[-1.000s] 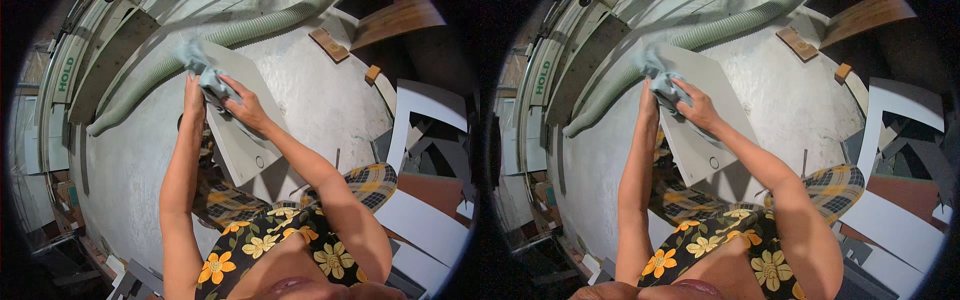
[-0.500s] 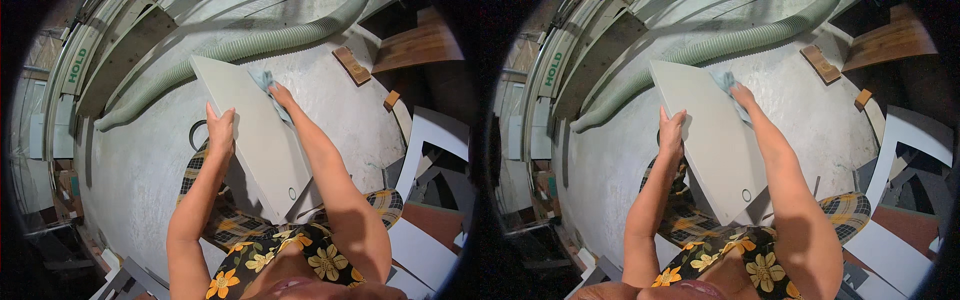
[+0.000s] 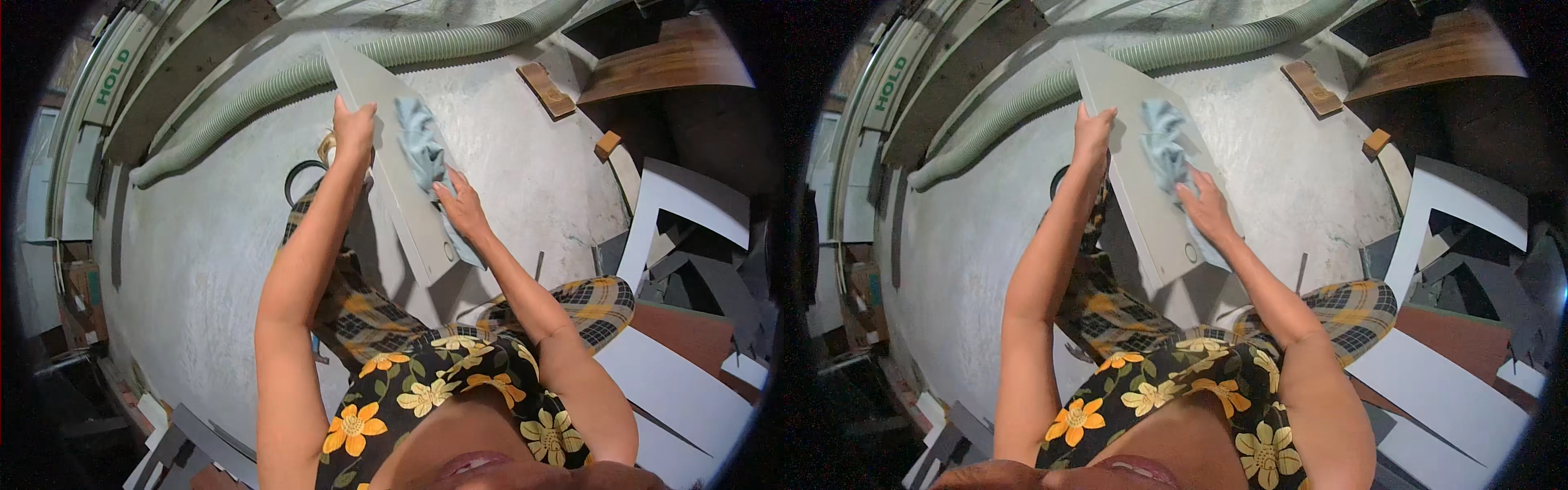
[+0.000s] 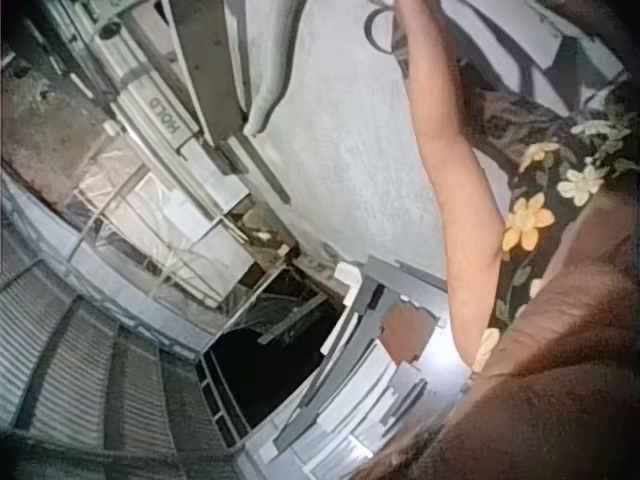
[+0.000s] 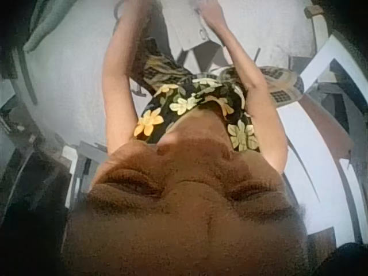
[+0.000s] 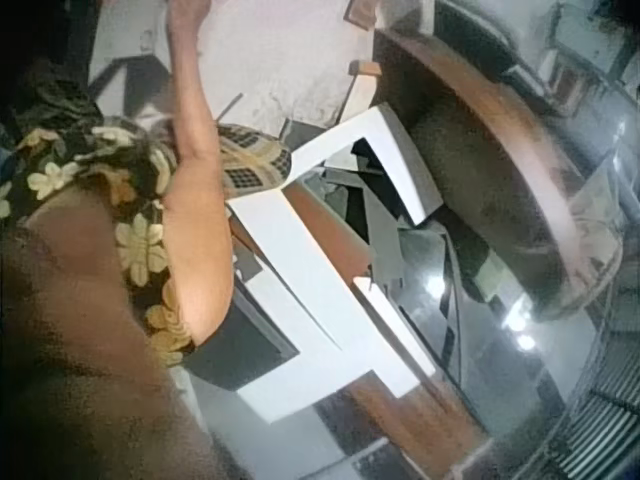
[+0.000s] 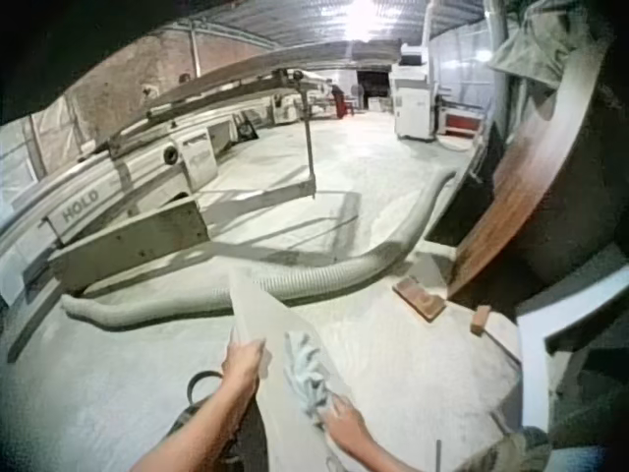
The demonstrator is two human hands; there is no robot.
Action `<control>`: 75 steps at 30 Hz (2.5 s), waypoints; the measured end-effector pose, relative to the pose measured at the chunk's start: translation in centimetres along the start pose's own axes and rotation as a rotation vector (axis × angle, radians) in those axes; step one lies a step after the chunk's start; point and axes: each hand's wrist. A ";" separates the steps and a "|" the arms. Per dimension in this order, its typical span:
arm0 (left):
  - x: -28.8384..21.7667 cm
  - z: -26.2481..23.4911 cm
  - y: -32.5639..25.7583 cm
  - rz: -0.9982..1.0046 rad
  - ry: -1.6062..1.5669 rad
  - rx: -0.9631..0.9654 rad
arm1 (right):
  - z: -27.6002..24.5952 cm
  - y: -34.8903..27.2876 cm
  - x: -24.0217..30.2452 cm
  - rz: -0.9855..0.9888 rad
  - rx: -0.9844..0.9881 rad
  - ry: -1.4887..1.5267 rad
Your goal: Wiping down and organizing furniture panel pieces on the floor of a woodworking workshop.
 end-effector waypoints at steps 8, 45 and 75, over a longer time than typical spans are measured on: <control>1.8 1.5 3.3 0.086 0.026 -0.035 | -2.5 -6.7 10.8 -0.253 0.122 -0.067; -3.3 -2.2 9.9 0.309 0.014 0.262 | -20.4 -10.1 3.5 0.010 -0.185 -0.141; -11.9 11.8 1.6 0.818 0.781 0.287 | -20.3 -3.6 0.3 -0.143 -1.257 0.384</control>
Point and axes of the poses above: each hand's wrist, its own y-axis towards the middle knuckle, its own z-axis out of the palm, x = y × z
